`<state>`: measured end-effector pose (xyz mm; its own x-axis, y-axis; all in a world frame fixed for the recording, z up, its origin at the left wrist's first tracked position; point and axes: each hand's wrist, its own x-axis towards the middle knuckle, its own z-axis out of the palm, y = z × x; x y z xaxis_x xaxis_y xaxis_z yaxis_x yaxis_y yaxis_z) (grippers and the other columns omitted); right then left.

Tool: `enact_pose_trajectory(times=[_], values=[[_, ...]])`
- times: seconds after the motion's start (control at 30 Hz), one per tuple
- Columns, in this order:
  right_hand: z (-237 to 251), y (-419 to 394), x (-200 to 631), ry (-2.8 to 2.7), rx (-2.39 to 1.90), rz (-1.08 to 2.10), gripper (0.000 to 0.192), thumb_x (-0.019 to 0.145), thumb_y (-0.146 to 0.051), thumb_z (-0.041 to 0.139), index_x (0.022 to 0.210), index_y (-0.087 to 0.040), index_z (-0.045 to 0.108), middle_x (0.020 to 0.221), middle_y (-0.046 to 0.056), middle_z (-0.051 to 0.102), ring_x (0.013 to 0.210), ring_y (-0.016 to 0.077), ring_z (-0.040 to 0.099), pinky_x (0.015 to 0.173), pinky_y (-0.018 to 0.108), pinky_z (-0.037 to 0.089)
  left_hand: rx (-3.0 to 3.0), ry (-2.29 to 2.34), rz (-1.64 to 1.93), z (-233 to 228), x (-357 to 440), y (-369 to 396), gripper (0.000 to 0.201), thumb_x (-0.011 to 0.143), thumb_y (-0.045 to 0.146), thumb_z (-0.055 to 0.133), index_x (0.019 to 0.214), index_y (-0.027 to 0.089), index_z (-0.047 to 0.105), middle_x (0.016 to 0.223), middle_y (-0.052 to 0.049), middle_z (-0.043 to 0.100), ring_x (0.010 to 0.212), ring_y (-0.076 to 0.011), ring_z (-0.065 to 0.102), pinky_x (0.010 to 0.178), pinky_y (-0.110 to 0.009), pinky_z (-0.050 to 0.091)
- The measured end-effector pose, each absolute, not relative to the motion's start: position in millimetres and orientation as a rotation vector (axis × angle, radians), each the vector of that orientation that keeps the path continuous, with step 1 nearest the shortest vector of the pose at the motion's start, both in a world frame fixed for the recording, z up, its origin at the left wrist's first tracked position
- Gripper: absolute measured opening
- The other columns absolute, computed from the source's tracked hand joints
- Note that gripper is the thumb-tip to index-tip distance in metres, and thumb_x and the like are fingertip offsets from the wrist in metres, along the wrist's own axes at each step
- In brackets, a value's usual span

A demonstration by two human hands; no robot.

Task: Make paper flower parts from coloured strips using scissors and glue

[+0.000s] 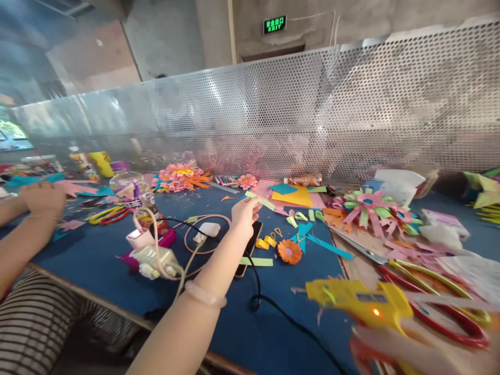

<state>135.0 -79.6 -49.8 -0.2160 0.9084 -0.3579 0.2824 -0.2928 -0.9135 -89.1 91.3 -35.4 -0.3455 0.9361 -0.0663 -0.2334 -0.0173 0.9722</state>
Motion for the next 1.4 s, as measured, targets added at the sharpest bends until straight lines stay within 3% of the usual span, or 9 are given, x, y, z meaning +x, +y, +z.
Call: enact_pose_trajectory(times=[0.13,0.3,0.47,0.7,1.4], values=[[-42.2,-68.8,119.1,-1.131,-1.476,1.845,0.031,0.076,-0.045,0.052,0.062,-0.017,0.052,0.046,-0.002,0.056,0.03,0.0132,0.055,0.037,0.025,0.049,0.904,1.395,1.691,-45.9,-95.1,93.8,0.024,0.087,0.028,0.054,0.106,0.013,0.056,0.102,-0.007,0.06,0.085,-0.0165,0.06,0.072,-0.034,0.052],[-37.5,-52.3,104.1,-1.302,-1.407,1.702,0.029,0.075,-0.039,0.058,0.059,-0.017,0.049,0.048,-0.003,0.053,0.041,0.0144,0.059,0.035,0.024,0.049,1.148,1.382,1.795,-47.5,-96.6,93.9,0.018,0.086,0.027,0.055,0.096,0.011,0.059,0.09,-0.004,0.062,0.075,-0.0134,0.06,0.067,-0.031,0.052],[-38.9,-46.1,98.6,-1.402,-1.534,1.6,0.029,0.075,-0.035,0.057,0.055,-0.018,0.046,0.041,-0.007,0.046,0.033,0.0102,0.05,0.03,0.02,0.043,1.255,1.422,1.807,-54.1,-92.6,94.6,0.017,0.087,0.027,0.055,0.092,0.011,0.059,0.085,-0.003,0.061,0.071,-0.0121,0.059,0.065,-0.029,0.051],[-40.6,-44.6,96.9,-1.448,-1.62,1.551,0.026,0.074,-0.033,0.056,0.055,-0.019,0.045,0.035,-0.007,0.045,0.032,0.0107,0.049,0.029,0.02,0.042,1.321,1.475,1.782,-56.9,-90.4,95.2,0.016,0.087,0.027,0.055,0.089,0.011,0.059,0.08,-0.001,0.061,0.065,-0.0105,0.058,0.062,-0.027,0.051],[-49.5,-42.0,99.5,-1.5,-1.718,1.495,0.03,0.076,-0.038,0.052,0.053,-0.019,0.044,0.031,-0.002,0.05,0.027,0.0104,0.044,0.027,0.018,0.036,1.292,1.525,1.742,-63.0,-92.2,104.0,0.019,0.088,0.029,0.053,0.095,0.011,0.059,0.086,-0.003,0.062,0.07,-0.0119,0.06,0.064,-0.029,0.052]])
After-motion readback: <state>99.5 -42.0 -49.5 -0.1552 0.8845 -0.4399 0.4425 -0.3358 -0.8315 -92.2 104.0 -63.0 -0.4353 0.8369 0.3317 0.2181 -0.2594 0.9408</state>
